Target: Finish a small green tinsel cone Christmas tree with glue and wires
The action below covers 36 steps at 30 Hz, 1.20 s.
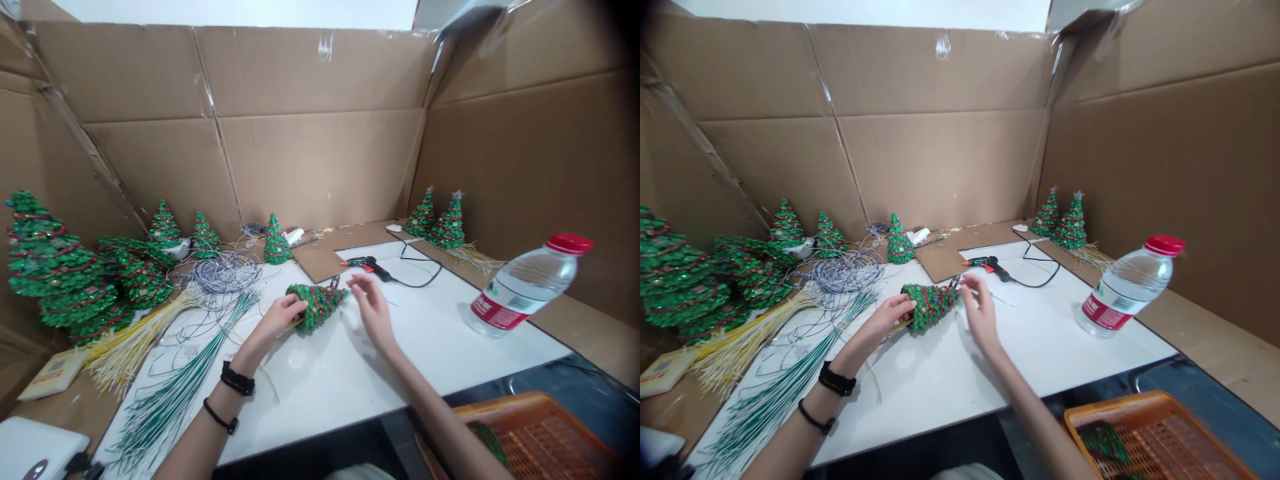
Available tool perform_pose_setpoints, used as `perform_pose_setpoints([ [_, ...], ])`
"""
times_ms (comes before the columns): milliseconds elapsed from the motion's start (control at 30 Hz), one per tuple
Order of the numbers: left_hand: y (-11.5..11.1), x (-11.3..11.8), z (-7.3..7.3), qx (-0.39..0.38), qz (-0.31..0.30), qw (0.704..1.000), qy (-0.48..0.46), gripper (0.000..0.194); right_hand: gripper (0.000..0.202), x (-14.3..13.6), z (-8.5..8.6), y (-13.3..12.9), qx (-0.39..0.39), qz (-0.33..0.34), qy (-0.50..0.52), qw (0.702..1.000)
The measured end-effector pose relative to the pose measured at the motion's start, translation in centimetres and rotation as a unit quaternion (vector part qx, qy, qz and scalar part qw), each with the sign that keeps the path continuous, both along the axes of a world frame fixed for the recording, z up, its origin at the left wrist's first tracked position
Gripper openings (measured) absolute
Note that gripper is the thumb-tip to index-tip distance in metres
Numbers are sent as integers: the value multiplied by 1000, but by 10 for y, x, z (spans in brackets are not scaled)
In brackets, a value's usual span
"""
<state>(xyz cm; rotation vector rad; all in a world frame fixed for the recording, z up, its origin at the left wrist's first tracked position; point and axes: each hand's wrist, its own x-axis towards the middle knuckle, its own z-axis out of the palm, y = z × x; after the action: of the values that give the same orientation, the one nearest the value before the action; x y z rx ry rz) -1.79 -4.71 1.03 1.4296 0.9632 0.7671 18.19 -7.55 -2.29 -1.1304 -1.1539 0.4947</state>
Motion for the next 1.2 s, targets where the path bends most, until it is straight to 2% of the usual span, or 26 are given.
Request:
perform_pose_setpoints([
  [67, 1, -2, 3, 37, 9, 999, 36, 32, 29, 39, 2, 23, -9, -50, -75, 996],
  [133, 1, -5, 9, 107, 33, 990, 85, 29, 34, 75, 1, 47, -43, -115, -189, 974],
  [200, -2, -9, 16, 206, 64, 964, 153, 24, 42, 104, -5, 67, -116, -183, -306, 927],
  [267, -7, -11, 26, 296, 90, 923, 227, 21, 50, 121, -13, 80, -190, -222, -373, 880],
  [333, -13, -11, 33, 354, 97, 881, 299, 18, 61, 128, -22, 87, -247, -240, -402, 848],
  [433, -18, -4, 36, 410, 103, 805, 417, 9, 76, 129, -29, 91, -300, -237, -416, 825],
  [500, -18, 4, 30, 428, 101, 756, 485, 2, 75, 128, -30, 94, -312, -226, -428, 818],
  [600, -15, 14, 16, 421, 67, 719, 549, 11, 65, 126, -28, 99, -309, -205, -452, 811],
  [733, -11, 22, -4, 374, 16, 715, 590, 19, 64, 119, -25, 105, -316, -196, -464, 804],
  [833, -9, 27, -14, 368, 17, 719, 589, 28, 70, 110, -23, 109, -339, -187, -451, 804],
  [933, -11, 34, -19, 369, 35, 712, 596, 37, 68, 106, -24, 110, -352, -184, -440, 805],
  [1033, -16, 38, -21, 359, 26, 707, 609, 42, 54, 109, -27, 110, -330, -191, -443, 811],
  [1200, -26, 39, -27, 378, 48, 728, 570, 31, 40, 118, -21, 103, -288, -200, -437, 828],
])
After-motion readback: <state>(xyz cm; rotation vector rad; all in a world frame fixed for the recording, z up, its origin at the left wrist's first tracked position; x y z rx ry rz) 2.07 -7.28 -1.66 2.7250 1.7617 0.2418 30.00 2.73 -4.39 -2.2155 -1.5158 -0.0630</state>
